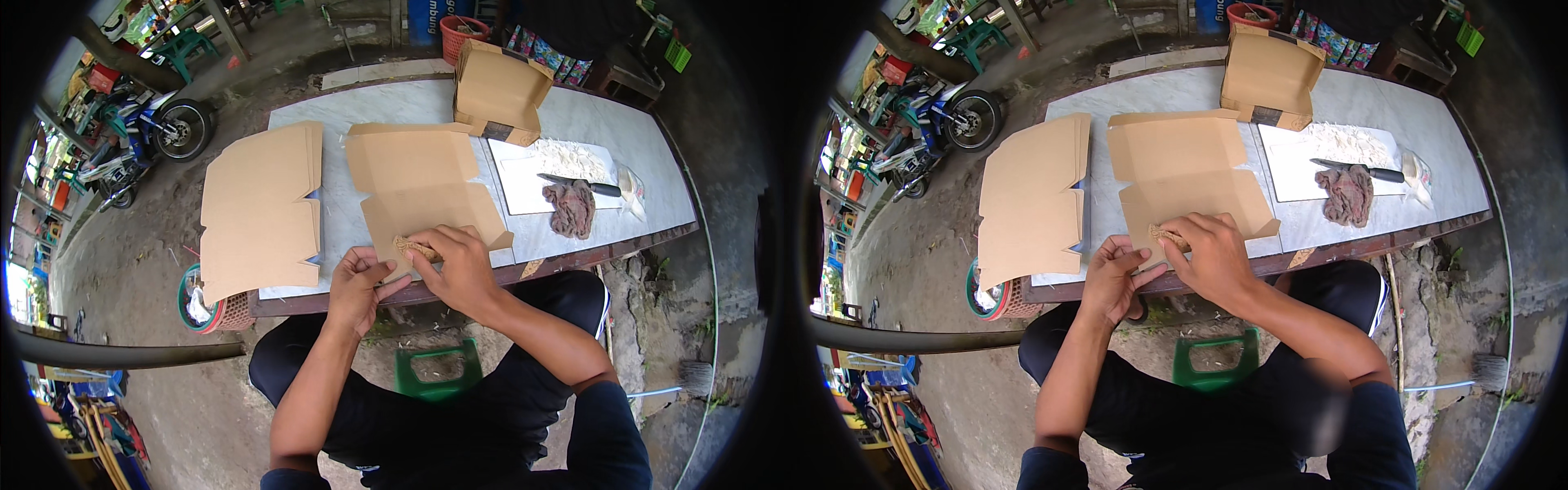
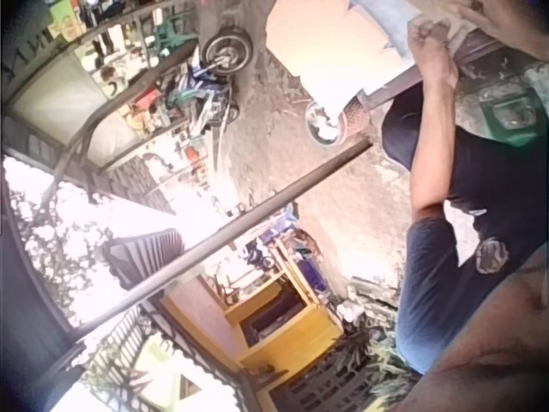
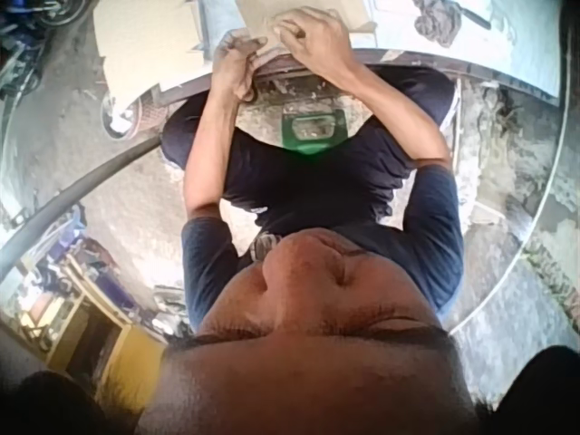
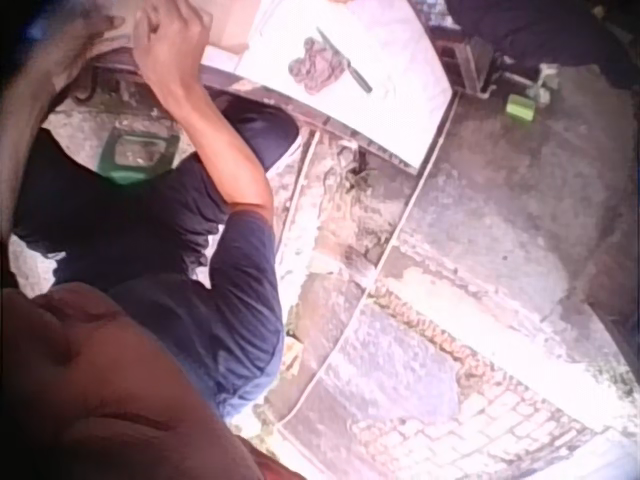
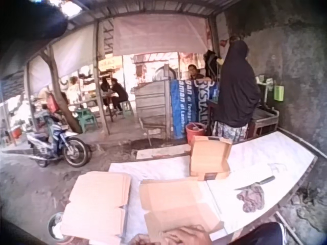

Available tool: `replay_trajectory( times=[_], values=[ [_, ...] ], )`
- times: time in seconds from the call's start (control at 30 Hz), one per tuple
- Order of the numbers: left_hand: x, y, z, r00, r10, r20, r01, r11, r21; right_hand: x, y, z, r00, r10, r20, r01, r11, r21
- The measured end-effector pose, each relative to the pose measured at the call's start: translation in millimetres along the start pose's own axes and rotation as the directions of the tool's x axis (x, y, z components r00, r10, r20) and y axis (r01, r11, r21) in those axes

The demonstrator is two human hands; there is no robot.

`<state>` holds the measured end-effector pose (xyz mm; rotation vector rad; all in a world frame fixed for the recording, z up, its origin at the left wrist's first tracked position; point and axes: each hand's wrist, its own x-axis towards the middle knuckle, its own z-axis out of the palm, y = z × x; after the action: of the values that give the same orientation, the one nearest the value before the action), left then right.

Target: The person assembles a flat cardboard sheet into a box by folding the sides and tucking the flaps into place. They repeat this process for multiple sheets, stacking the finished boxes on the table.

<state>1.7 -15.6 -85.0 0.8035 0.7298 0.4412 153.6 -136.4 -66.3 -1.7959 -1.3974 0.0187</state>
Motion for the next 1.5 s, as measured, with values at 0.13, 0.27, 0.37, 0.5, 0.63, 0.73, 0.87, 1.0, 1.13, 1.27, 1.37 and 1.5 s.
replay_trajectory(
  times=[0.13,0.27,0.37,0.5,0.63,0.73,0.87,1.0,1.13,1.27,1.37,1.5],
  values=[
    [-8,14,12,1.000,0.023,0.014,-0.023,1.000,-0.008,3,-5,-4,0.994,-0.056,-0.090,0.054,0.998,-0.016],
    [-7,25,13,0.999,-0.021,0.038,0.021,1.000,0.014,7,-8,-10,0.956,-0.218,-0.197,0.190,0.970,-0.152],
    [-4,22,15,0.994,-0.045,0.102,0.057,0.991,-0.121,17,-8,-13,0.909,-0.346,-0.234,0.268,0.913,-0.307],
    [-2,15,27,0.990,-0.041,0.133,0.059,0.989,-0.135,14,0,-11,0.946,-0.288,-0.148,0.221,0.909,-0.355],
    [12,-1,21,0.985,-0.093,0.145,0.108,0.989,-0.103,10,14,-7,0.961,-0.262,-0.093,0.222,0.925,-0.309],
    [15,-6,20,0.984,-0.146,0.103,0.154,0.985,-0.075,5,22,-9,0.976,-0.214,-0.038,0.200,0.953,-0.229],
    [25,-21,21,0.987,-0.145,-0.063,0.156,0.962,0.224,-6,26,-6,0.984,-0.173,0.042,0.177,0.973,-0.146],
    [37,-41,19,0.995,-0.069,-0.066,0.085,0.955,0.285,-13,28,4,0.995,-0.101,0.007,0.100,0.981,-0.165],
    [32,-41,29,0.991,-0.086,-0.099,0.103,0.979,0.175,-16,36,10,0.999,0.013,0.041,-0.009,0.995,-0.100],
    [33,-34,30,0.979,-0.164,-0.122,0.179,0.977,0.118,-16,38,11,0.997,-0.075,0.028,0.077,0.993,-0.089],
    [34,-30,31,0.976,-0.150,-0.158,0.178,0.968,0.178,-13,35,5,0.997,-0.026,0.072,0.024,1.000,0.017],
    [34,-32,26,0.978,-0.161,-0.130,0.181,0.970,0.161,-12,33,-3,0.986,0.140,0.091,-0.153,0.975,0.161]
  ],
)
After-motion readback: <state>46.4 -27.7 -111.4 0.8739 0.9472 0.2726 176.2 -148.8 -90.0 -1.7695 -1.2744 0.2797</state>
